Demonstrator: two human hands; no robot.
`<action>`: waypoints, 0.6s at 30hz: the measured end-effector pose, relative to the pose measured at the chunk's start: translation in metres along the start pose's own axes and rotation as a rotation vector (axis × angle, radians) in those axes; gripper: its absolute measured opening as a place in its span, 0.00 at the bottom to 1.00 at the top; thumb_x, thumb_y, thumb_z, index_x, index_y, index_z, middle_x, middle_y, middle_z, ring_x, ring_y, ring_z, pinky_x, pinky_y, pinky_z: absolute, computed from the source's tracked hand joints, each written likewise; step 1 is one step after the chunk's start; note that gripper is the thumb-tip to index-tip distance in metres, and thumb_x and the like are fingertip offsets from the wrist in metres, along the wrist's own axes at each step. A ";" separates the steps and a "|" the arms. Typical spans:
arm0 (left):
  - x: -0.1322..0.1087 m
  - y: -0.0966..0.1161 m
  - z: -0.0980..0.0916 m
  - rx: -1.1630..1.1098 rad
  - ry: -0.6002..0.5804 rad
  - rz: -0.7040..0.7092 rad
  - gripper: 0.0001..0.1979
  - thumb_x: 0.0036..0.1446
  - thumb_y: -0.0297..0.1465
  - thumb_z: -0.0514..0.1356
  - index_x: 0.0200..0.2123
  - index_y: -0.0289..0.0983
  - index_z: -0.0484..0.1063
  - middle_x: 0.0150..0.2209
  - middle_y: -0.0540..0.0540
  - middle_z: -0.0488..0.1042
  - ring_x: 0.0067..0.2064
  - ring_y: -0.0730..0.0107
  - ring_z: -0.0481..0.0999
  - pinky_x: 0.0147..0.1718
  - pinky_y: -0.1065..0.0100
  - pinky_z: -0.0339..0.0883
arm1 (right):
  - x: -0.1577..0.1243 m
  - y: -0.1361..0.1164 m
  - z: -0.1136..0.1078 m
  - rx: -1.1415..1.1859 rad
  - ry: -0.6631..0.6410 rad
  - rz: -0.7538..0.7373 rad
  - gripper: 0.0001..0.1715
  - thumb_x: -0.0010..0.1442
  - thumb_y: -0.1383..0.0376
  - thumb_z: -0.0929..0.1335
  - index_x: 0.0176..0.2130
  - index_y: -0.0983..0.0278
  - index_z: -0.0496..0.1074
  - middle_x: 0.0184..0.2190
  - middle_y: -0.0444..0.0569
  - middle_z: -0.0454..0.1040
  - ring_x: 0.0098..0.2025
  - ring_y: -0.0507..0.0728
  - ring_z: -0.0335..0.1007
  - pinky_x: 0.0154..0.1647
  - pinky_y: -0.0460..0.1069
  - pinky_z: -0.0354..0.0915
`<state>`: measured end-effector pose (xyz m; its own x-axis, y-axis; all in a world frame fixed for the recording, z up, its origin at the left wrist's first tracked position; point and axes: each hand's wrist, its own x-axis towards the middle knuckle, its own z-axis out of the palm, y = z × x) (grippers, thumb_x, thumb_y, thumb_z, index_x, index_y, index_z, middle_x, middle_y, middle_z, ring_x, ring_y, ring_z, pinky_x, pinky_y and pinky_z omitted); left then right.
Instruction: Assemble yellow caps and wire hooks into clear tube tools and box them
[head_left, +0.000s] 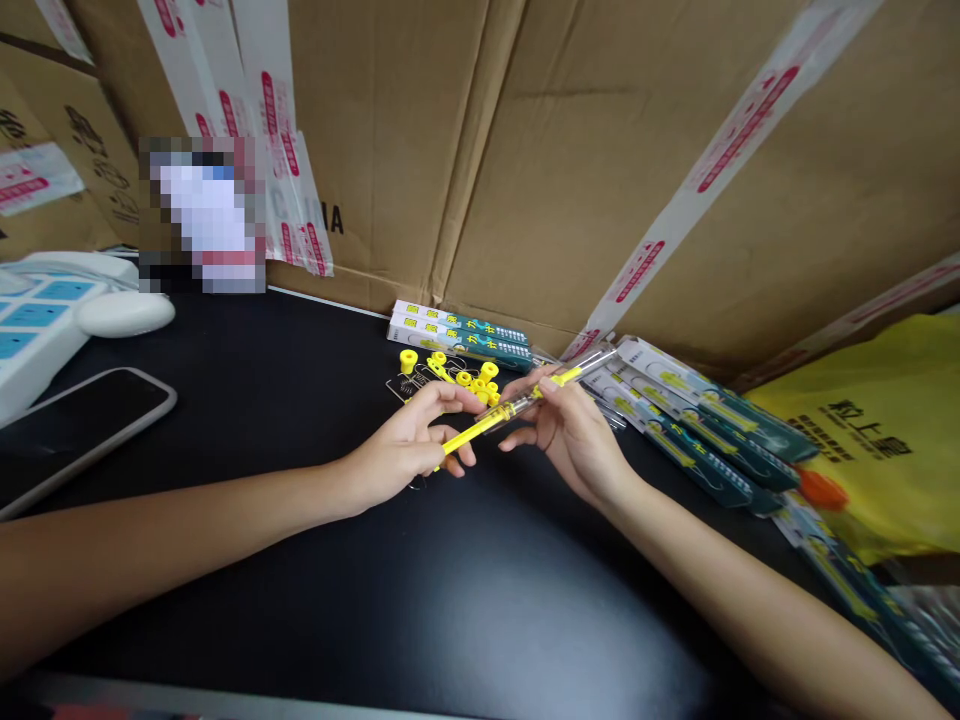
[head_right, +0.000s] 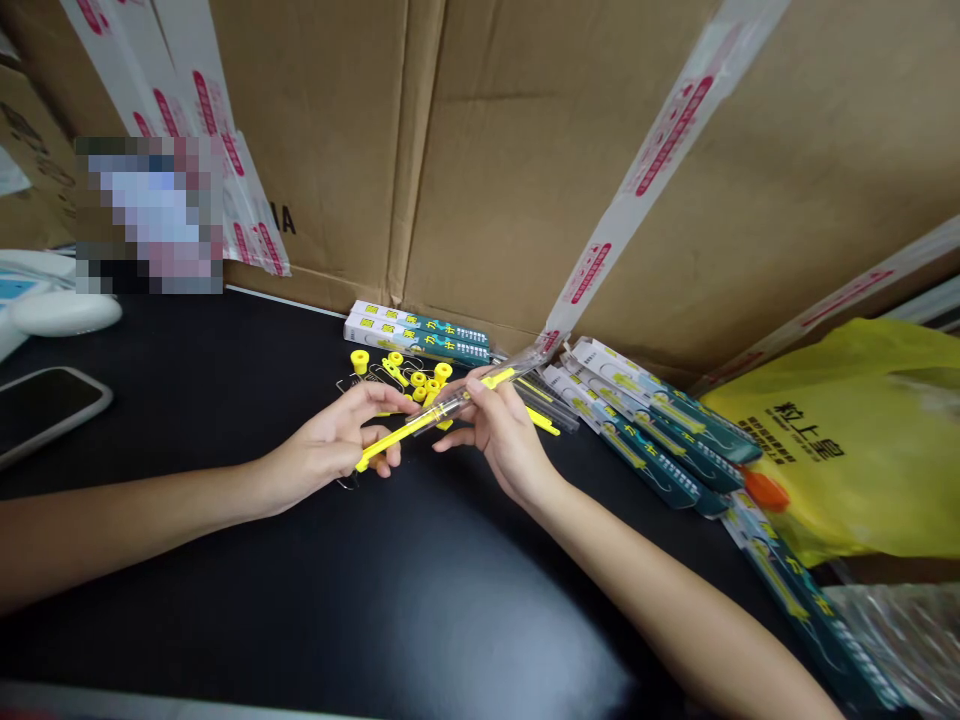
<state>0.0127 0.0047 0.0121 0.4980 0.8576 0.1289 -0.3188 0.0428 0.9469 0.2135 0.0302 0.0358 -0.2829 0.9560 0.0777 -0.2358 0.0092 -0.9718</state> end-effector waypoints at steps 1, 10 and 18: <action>0.000 -0.001 0.000 -0.001 -0.015 0.011 0.25 0.41 0.20 0.54 0.46 0.41 0.63 0.54 0.44 0.63 0.36 0.74 0.72 0.33 0.69 0.67 | 0.001 0.000 -0.001 0.000 0.016 -0.005 0.12 0.58 0.58 0.69 0.35 0.60 0.62 0.32 0.42 0.74 0.33 0.54 0.74 0.22 0.48 0.75; 0.001 0.003 0.001 0.019 -0.006 -0.005 0.23 0.49 0.20 0.60 0.48 0.44 0.64 0.57 0.44 0.62 0.47 0.65 0.76 0.41 0.65 0.72 | 0.002 -0.002 -0.001 0.002 0.014 0.007 0.12 0.57 0.58 0.68 0.35 0.60 0.61 0.31 0.42 0.73 0.31 0.53 0.73 0.21 0.47 0.74; 0.002 -0.002 0.000 0.107 0.052 -0.073 0.16 0.53 0.24 0.61 0.44 0.40 0.62 0.52 0.45 0.65 0.41 0.69 0.79 0.43 0.63 0.72 | -0.003 -0.007 0.004 0.019 -0.045 0.012 0.10 0.59 0.59 0.67 0.36 0.59 0.61 0.32 0.44 0.74 0.33 0.54 0.73 0.21 0.47 0.74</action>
<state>0.0146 0.0060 0.0104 0.4729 0.8799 0.0459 -0.1946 0.0534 0.9794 0.2127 0.0260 0.0431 -0.3275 0.9417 0.0767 -0.2500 -0.0081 -0.9682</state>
